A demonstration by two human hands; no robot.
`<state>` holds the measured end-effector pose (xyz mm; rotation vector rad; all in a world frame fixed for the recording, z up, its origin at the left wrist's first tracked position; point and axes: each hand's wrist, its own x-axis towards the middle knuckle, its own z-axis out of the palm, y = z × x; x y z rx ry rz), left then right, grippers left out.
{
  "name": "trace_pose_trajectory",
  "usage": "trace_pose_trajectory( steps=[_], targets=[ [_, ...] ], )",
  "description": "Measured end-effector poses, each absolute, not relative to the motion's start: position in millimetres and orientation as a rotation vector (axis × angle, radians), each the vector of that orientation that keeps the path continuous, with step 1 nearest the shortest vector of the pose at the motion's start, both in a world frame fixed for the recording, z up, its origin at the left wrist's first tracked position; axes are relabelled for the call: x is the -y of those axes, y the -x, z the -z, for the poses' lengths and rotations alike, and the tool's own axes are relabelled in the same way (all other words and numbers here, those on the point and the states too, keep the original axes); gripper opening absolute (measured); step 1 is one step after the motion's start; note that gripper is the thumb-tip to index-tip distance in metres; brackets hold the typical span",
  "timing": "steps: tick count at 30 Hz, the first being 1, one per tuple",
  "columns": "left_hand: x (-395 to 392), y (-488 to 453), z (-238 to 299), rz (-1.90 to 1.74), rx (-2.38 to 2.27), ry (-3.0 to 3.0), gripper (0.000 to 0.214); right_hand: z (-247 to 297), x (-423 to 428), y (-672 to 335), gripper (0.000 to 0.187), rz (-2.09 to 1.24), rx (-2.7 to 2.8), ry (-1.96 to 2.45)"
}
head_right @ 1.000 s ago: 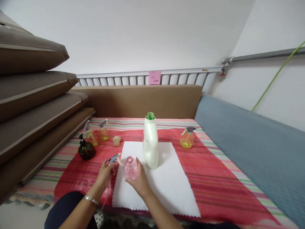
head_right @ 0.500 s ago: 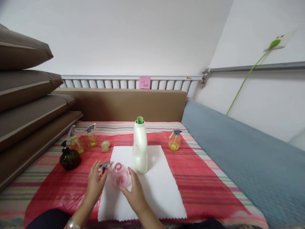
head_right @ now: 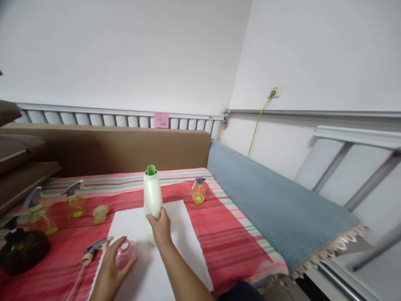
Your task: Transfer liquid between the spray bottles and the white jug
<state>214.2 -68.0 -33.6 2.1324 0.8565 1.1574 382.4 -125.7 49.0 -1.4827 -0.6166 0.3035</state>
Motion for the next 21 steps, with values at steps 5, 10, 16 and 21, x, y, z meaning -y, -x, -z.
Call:
trace_pose_trajectory(
  steps=[5,10,16,21],
  targets=[
    [65.7,-210.9,43.5,-1.171,-0.817,-2.218,0.056,-57.8,112.8,-384.3,0.023,-0.263,0.577,1.547],
    [64.9,-210.0,42.9,-1.132,-0.841,-2.257,0.055,-85.3,145.5,-401.5,0.027,-0.261,0.626,1.615],
    [73.9,-208.4,43.6,-1.137,-0.821,-2.247,0.059,-127.4,231.2,-425.1,0.03,-0.39,0.859,1.777],
    [85.2,-209.5,41.9,-1.146,-0.849,-2.19,0.064,-158.1,292.4,-432.2,0.032,-0.478,1.19,2.124]
  ],
)
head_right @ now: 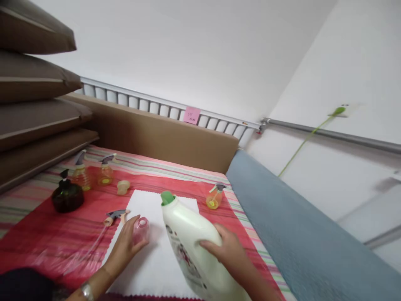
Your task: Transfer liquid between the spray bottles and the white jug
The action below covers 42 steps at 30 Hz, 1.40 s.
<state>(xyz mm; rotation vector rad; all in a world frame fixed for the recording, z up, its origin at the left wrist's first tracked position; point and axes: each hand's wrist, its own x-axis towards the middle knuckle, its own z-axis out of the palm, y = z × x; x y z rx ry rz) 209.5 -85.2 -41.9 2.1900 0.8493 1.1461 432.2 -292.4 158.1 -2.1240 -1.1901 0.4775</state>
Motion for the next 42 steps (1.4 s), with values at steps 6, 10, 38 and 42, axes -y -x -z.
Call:
trace_pose_trajectory(
  steps=[6,10,38,42],
  targets=[
    [88.6,-209.9,39.7,-1.146,-0.875,-2.155,0.07,-182.0,323.0,-425.8,0.027,-0.646,1.492,2.379],
    [91.6,-209.3,38.3,-1.124,-0.87,-2.17,0.073,-190.2,321.7,-418.7,0.028,-0.608,1.577,2.424],
    [99.0,-209.1,32.9,-1.092,-0.88,-2.205,0.077,-224.5,254.5,-399.5,0.032,-0.399,1.889,2.584],
    [100.3,-209.0,29.9,-1.085,-0.876,-2.202,0.076,-232.7,251.5,-394.2,0.029,-0.391,1.908,2.611]
  ],
)
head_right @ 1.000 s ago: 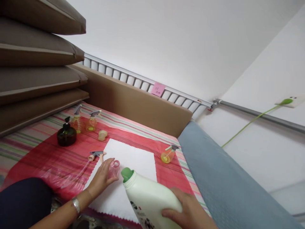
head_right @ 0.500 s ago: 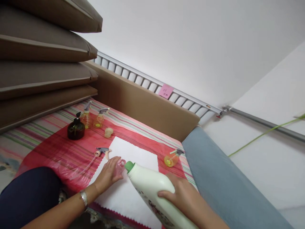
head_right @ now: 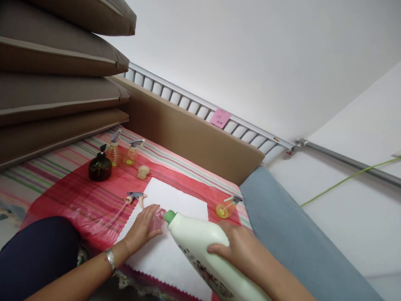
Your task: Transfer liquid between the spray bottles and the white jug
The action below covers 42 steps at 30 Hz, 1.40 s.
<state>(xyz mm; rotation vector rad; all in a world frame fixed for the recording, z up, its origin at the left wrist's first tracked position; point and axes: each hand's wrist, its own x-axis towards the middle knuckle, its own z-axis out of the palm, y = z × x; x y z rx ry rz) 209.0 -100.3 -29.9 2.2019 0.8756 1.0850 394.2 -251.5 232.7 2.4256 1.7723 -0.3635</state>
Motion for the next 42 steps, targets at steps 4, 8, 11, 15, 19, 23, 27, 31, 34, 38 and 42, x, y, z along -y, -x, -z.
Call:
trace_pose_trajectory(
  steps=[4,8,11,15,19,23,27,31,34,38,42],
  targets=[
    [101.6,-208.9,26.5,-1.086,-0.881,-2.203,0.076,-239.7,247.9,-391.2,0.028,0.333,-1.752,-2.414],
    [102.5,-208.7,24.8,-1.082,-0.886,-2.209,0.078,-242.3,244.5,-393.0,0.033,0.338,-1.739,-2.388],
    [102.6,-208.7,25.2,-1.079,-0.885,-2.215,0.078,-242.2,242.3,-395.4,0.035,0.327,-1.761,-2.375],
    [102.4,-208.7,25.7,-1.07,-0.887,-2.225,0.077,-243.7,240.9,-394.7,0.035,0.328,-1.77,-2.371],
    [102.3,-208.9,26.1,-1.074,-0.879,-2.218,0.074,-248.7,241.2,-390.0,0.036,0.349,-1.744,-2.373],
    [102.2,-209.2,27.1,-1.092,-0.863,-2.21,0.073,-253.9,240.8,-386.2,0.036,0.376,-1.771,-2.37],
    [102.3,-209.7,27.4,-1.107,-0.869,-2.202,0.074,-254.3,239.8,-386.4,0.038,0.368,-1.804,-2.366],
    [101.9,-209.9,28.5,-1.11,-0.863,-2.201,0.072,-252.3,238.6,-388.1,0.04,0.341,-1.776,-2.358],
    [101.6,-209.7,29.3,-1.103,-0.859,-2.212,0.073,-251.7,237.9,-388.3,0.039,0.317,-1.753,-2.357],
    [102.3,-209.5,28.8,-1.111,-0.869,-2.22,0.075,-251.8,238.1,-388.8,0.041,0.311,-1.788,-2.331],
    [102.8,-210.0,28.5,-1.114,-0.875,-2.212,0.073,-252.1,239.3,-390.0,0.043,0.29,-1.795,-2.336]
  ],
)
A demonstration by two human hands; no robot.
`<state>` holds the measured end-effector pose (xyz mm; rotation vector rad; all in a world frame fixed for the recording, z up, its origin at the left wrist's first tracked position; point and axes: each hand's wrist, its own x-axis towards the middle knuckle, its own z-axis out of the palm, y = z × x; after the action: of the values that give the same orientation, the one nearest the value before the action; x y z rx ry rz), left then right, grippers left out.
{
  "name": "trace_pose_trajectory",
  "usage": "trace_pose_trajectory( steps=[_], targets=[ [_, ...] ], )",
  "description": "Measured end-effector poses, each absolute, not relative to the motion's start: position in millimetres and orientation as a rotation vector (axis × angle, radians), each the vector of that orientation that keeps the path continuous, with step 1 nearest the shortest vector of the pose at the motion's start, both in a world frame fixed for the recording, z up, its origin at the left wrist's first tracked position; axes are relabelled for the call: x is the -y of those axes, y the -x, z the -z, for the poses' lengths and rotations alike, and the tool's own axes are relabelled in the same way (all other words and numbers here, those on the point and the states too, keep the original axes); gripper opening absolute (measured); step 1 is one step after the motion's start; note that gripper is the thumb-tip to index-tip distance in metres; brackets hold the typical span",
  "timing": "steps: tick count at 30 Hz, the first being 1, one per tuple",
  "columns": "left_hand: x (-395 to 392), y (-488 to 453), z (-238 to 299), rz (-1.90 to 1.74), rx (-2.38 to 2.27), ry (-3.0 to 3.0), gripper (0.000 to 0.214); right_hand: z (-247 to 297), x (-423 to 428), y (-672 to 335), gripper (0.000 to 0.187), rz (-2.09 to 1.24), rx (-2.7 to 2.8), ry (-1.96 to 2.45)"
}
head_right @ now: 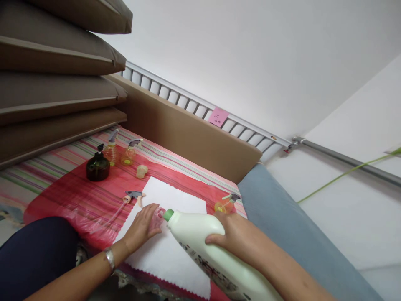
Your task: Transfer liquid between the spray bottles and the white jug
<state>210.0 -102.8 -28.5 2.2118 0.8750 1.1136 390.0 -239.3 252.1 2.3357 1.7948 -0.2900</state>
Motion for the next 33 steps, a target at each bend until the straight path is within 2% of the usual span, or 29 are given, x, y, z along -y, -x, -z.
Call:
trace_pose_trajectory(
  steps=[23,33],
  targets=[
    [102.8,-211.6,30.6,-1.117,-0.871,-2.248,0.076,-261.1,235.7,-381.4,0.033,0.316,-1.774,-2.316],
    [102.9,-210.9,29.5,-1.121,-0.879,-2.287,0.077,-260.6,234.0,-383.0,0.04,0.339,-1.728,-2.298]
  ],
)
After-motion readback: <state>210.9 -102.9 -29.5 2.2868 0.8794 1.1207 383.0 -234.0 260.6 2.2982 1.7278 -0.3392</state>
